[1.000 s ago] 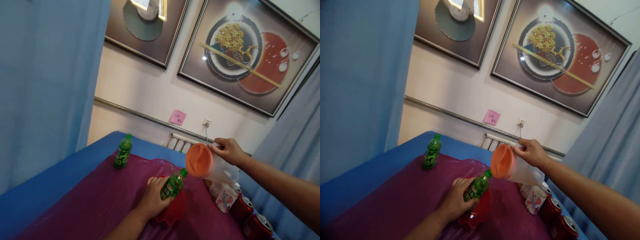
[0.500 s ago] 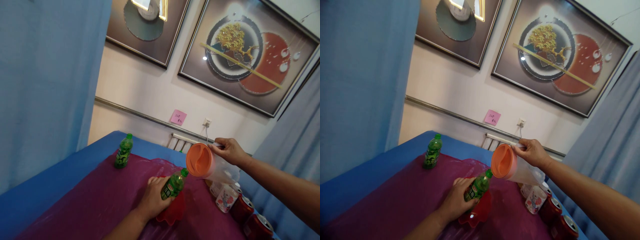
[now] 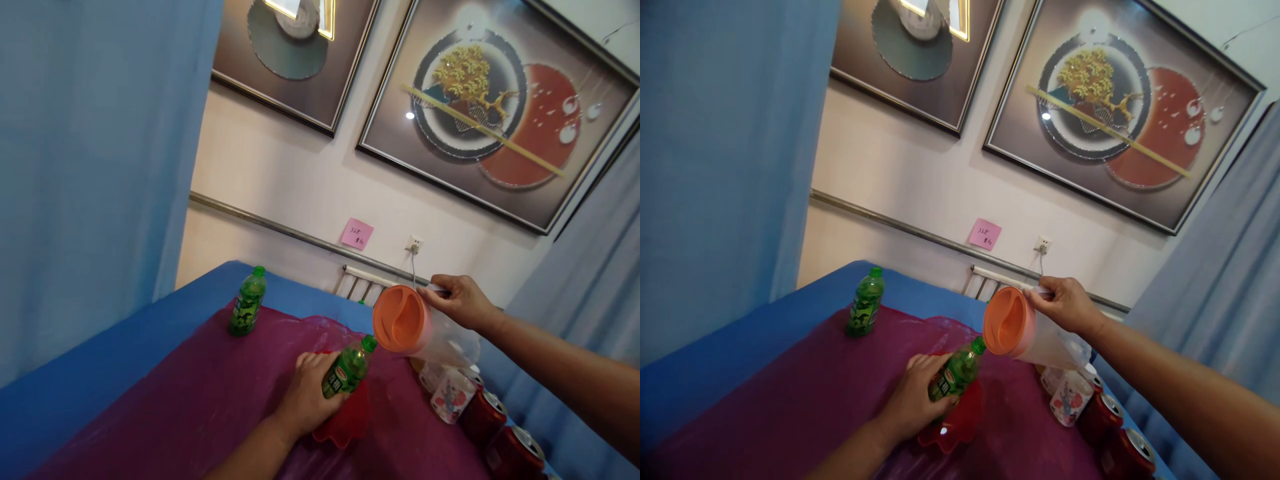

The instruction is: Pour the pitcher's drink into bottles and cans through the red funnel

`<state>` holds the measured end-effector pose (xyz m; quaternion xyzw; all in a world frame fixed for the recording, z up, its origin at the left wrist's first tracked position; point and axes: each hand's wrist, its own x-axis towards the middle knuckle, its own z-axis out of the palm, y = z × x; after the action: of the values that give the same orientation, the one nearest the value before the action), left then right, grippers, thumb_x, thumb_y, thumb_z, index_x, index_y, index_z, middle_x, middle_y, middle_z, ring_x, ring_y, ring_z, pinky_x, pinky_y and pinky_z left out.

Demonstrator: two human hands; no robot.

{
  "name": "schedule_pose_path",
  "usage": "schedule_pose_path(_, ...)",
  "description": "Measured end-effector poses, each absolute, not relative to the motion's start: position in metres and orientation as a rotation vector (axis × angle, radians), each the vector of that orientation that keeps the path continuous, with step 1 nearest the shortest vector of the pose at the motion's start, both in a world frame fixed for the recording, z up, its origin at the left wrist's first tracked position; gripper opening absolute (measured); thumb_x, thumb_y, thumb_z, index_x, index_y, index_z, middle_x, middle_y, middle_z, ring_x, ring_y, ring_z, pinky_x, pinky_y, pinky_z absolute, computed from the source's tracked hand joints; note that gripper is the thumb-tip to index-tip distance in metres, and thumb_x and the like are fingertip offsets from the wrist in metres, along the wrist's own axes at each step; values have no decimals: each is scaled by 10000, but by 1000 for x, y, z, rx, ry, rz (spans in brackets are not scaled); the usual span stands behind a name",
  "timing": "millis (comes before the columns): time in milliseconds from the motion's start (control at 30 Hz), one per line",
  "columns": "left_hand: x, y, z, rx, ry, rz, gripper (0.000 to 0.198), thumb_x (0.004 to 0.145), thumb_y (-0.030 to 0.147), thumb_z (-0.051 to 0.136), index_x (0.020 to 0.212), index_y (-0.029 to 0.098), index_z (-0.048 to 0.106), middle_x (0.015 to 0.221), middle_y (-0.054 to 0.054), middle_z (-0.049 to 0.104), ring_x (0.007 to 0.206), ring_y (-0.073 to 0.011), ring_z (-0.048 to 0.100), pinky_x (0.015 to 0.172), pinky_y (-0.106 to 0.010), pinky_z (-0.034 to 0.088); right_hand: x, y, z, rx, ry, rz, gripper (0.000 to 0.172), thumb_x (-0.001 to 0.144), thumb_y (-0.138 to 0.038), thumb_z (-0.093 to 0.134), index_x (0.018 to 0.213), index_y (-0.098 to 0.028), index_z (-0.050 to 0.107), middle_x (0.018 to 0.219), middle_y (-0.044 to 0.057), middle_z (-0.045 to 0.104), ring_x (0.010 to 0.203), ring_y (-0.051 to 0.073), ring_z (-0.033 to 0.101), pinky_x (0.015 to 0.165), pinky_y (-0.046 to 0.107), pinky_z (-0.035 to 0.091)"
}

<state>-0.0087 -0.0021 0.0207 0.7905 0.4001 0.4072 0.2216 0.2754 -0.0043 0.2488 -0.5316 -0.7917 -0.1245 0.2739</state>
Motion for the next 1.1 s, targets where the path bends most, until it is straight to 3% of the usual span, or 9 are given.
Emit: schedule_pose_path(1100,-9,-2,20,2198,1102,1119,612,693,257,786,1283,270,622,1221,-58,722,1129,-294,609,1071,-478,342,273,-8,249,-1444,-2118,-294,518,852,-604,555,559,-250,317,523,-62,273,499,102,277,472,263,205)
